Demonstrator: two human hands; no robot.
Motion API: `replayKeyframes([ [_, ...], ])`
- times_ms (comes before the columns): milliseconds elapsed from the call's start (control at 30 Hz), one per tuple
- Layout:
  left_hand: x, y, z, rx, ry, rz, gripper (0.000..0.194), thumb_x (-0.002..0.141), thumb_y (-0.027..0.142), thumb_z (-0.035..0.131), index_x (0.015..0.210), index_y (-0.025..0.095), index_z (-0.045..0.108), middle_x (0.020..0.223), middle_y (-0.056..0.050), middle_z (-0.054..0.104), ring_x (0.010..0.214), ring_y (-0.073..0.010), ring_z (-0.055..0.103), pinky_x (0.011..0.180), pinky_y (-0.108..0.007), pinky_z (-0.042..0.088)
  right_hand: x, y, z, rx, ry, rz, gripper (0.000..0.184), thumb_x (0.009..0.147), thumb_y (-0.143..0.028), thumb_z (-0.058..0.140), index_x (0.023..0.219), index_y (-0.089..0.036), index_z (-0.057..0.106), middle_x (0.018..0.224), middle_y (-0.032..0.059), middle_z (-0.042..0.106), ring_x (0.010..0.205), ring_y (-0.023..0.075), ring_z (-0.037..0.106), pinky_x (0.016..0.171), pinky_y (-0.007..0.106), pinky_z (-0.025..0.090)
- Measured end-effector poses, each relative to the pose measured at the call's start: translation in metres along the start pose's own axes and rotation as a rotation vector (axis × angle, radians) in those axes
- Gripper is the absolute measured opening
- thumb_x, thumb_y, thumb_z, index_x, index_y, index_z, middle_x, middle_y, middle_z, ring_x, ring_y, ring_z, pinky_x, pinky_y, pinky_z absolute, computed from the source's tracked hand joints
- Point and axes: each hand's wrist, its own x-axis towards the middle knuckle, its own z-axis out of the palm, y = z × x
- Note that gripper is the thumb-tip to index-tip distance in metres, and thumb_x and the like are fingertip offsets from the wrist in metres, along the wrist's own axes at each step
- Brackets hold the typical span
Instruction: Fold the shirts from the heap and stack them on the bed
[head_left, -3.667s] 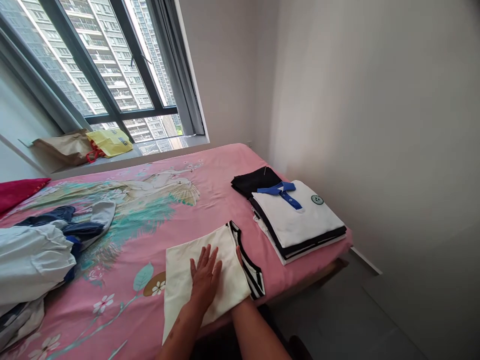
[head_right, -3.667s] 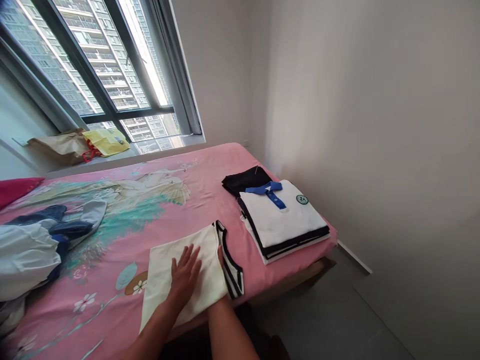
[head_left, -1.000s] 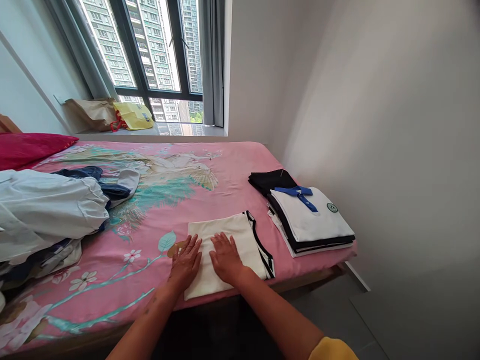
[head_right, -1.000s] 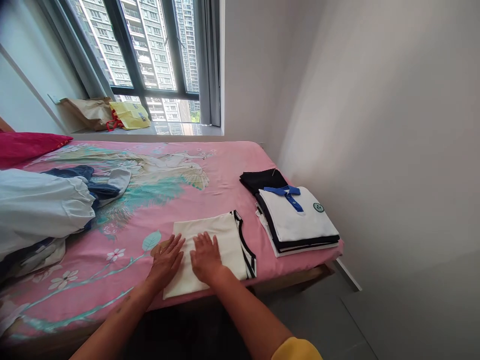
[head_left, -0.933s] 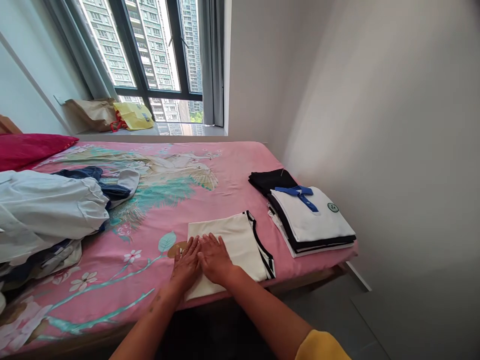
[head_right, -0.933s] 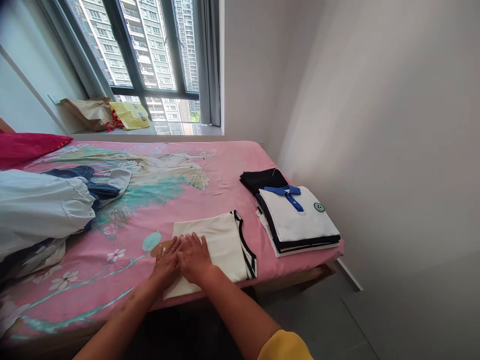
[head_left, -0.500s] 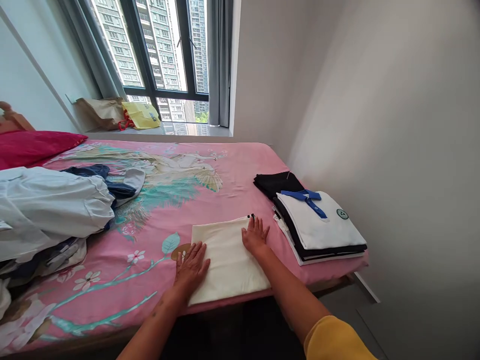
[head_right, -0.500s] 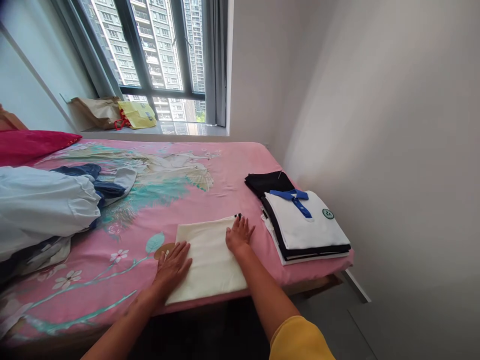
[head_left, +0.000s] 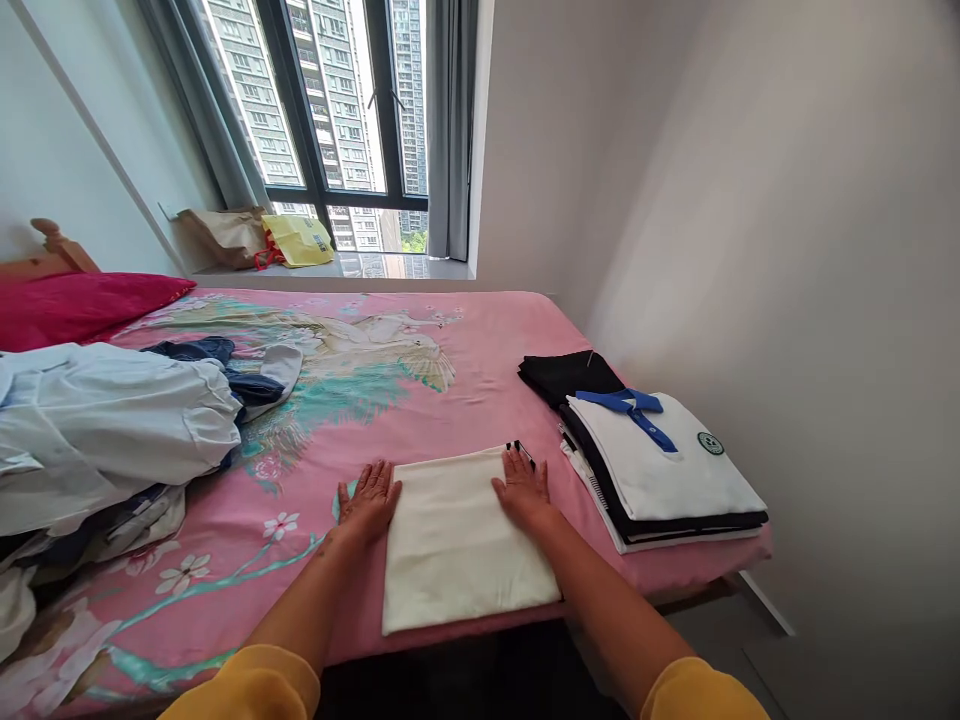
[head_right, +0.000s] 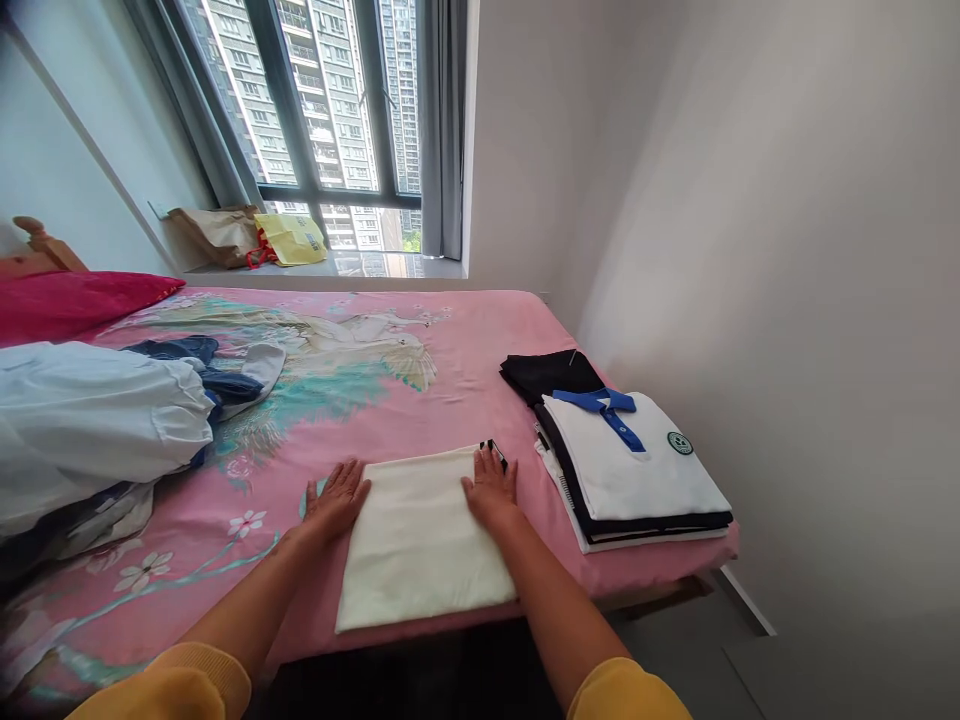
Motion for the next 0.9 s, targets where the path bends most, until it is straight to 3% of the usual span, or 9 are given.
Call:
replayKeyframes([
  [133, 0.000, 0.000, -0.003, -0.146, 0.073, -0.090, 0.053, 0.090, 0.036, 0.025, 0.140, 0.020, 0.033, 0.150, -0.009, 0.028, 0.139, -0.0238, 0.021, 0.108, -0.062, 0.004, -0.007, 0.015, -0.006, 0.015, 0.090, 0.093, 0.061, 0.092, -0.041, 0.025, 0.146, -0.014, 0.016, 0.154, 0.0068, 0.011, 0.141, 0.0200, 0.003, 0.109, 0.055, -0.005],
  [233, -0.025, -0.001, -0.001, -0.198, 0.110, -0.121, 0.056, 0.092, 0.040, 0.018, 0.141, 0.016, 0.029, 0.147, -0.012, 0.033, 0.136, -0.0227, 0.028, 0.109, -0.055, 0.018, -0.017, -0.003, -0.005, 0.057, 0.196, -0.066, 0.053, 0.093, -0.034, 0.026, 0.143, -0.017, 0.027, 0.151, 0.0065, 0.022, 0.140, 0.0189, 0.008, 0.110, 0.052, -0.002],
  [333, -0.078, -0.005, 0.010, -0.248, 0.212, -0.046, 0.059, 0.087, 0.050, 0.032, 0.136, 0.016, 0.037, 0.141, -0.012, 0.043, 0.131, -0.0223, 0.037, 0.107, -0.042, 0.030, -0.020, -0.034, -0.005, 0.127, 0.189, -0.291, 0.047, 0.090, -0.027, 0.031, 0.136, -0.020, 0.040, 0.147, 0.0052, 0.034, 0.139, 0.0182, 0.015, 0.111, 0.048, 0.003],
  [467, -0.155, 0.001, 0.023, -0.114, 0.275, -0.097, 0.052, 0.076, 0.053, 0.052, 0.118, 0.021, 0.054, 0.129, -0.012, 0.052, 0.121, -0.0287, 0.045, 0.101, -0.045, 0.033, -0.004, -0.083, -0.008, 0.176, 0.000, -0.462, 0.050, 0.087, -0.023, 0.035, 0.137, -0.022, 0.037, 0.147, 0.0036, 0.033, 0.139, 0.0188, 0.015, 0.111, 0.047, 0.007],
  [567, -0.185, 0.013, 0.019, -0.049, 0.246, -0.203, 0.042, 0.075, 0.054, 0.053, 0.101, 0.022, 0.061, 0.111, -0.012, 0.060, 0.106, -0.0300, 0.052, 0.090, -0.045, 0.038, 0.022, -0.115, -0.009, 0.144, -0.156, -0.484, 0.058, 0.081, -0.020, 0.041, 0.138, -0.025, 0.035, 0.147, 0.0022, 0.033, 0.139, 0.0202, 0.016, 0.111, 0.047, 0.011],
  [733, -0.185, 0.020, 0.006, -0.077, 0.141, -0.257, 0.034, 0.073, 0.056, 0.053, 0.081, 0.023, 0.060, 0.093, -0.011, 0.062, 0.097, -0.0314, 0.054, 0.080, -0.046, 0.038, 0.063, -0.148, -0.012, 0.082, -0.341, -0.416, 0.062, 0.063, -0.019, 0.057, 0.124, -0.026, 0.051, 0.130, 0.0074, 0.052, 0.123, 0.0270, 0.043, 0.099, 0.045, 0.033],
  [900, -0.179, 0.020, 0.005, -0.186, 0.043, -0.217, 0.020, 0.073, 0.041, 0.053, 0.064, 0.024, 0.050, 0.080, -0.010, 0.062, 0.086, -0.0284, 0.058, 0.075, -0.040, 0.040, 0.080, -0.159, -0.025, 0.086, -0.573, -0.357, 0.039, 0.051, -0.018, 0.065, 0.089, -0.020, 0.068, 0.098, 0.0075, 0.067, 0.088, 0.0282, 0.062, 0.078, 0.040, 0.047],
])
